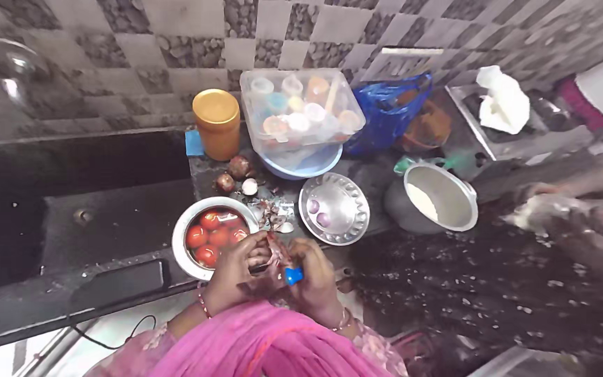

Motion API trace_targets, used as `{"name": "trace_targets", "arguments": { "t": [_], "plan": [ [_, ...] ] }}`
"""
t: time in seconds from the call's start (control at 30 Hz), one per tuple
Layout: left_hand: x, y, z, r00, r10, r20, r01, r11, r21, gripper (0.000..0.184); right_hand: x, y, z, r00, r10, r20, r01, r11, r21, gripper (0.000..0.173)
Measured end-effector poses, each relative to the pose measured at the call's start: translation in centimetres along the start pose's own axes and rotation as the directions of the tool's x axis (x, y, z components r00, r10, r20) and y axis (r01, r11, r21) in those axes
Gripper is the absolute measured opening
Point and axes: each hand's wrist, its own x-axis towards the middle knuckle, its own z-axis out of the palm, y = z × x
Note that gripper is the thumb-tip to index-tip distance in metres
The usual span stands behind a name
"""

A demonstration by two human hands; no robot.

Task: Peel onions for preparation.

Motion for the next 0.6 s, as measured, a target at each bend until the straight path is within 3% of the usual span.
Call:
{"name": "trace_targets", "arguments": {
  "t": [0.1, 0.3, 0.4, 0.47, 0.53, 0.6],
  "plan": [
    [0.2, -0.6, 0.2, 0.999, 0.037, -0.017, -0.038, 0.999, -0.024, 0.054, -0.3, -0.2, 0.4, 0.998, 0.051, -0.045, -0.051, 0.999, 0.003, 0.018],
    [0.0, 0.0, 0.4, 1.000, 0.022, -0.014, -0.023, 0.999, -0.035, 0.067, -0.1, -0.5, 0.5, 0.980, 0.182, -0.085, -0.178, 0.983, 0.046, 0.018],
    [0.0, -0.1, 0.5, 0.998, -0.022, -0.056, 0.016, 0.995, -0.095, 0.048, 0.3, -0.2, 0.1, 0.951, 0.293, -0.100, -0.288, 0.956, 0.059, 0.022],
    [0.1, -0.2, 0.1, 0.997, -0.078, -0.008, 0.075, 0.975, -0.208, 0.048, 0.2, 0.0, 0.0, 0.936, 0.347, -0.060, -0.337, 0.931, 0.139, 0.022],
    [0.1, -0.4, -0.2, 0.992, -0.117, 0.055, 0.129, 0.929, -0.348, 0.050, 0.3, 0.0, 0.2, 0.889, 0.458, -0.019, -0.435, 0.857, 0.277, 0.019],
    [0.0, -1.0, -0.6, 0.982, -0.132, 0.136, 0.183, 0.852, -0.491, 0.049, 1.1, -0.2, -0.1, 0.788, 0.612, 0.076, -0.574, 0.684, 0.451, 0.011]
  ]
}}
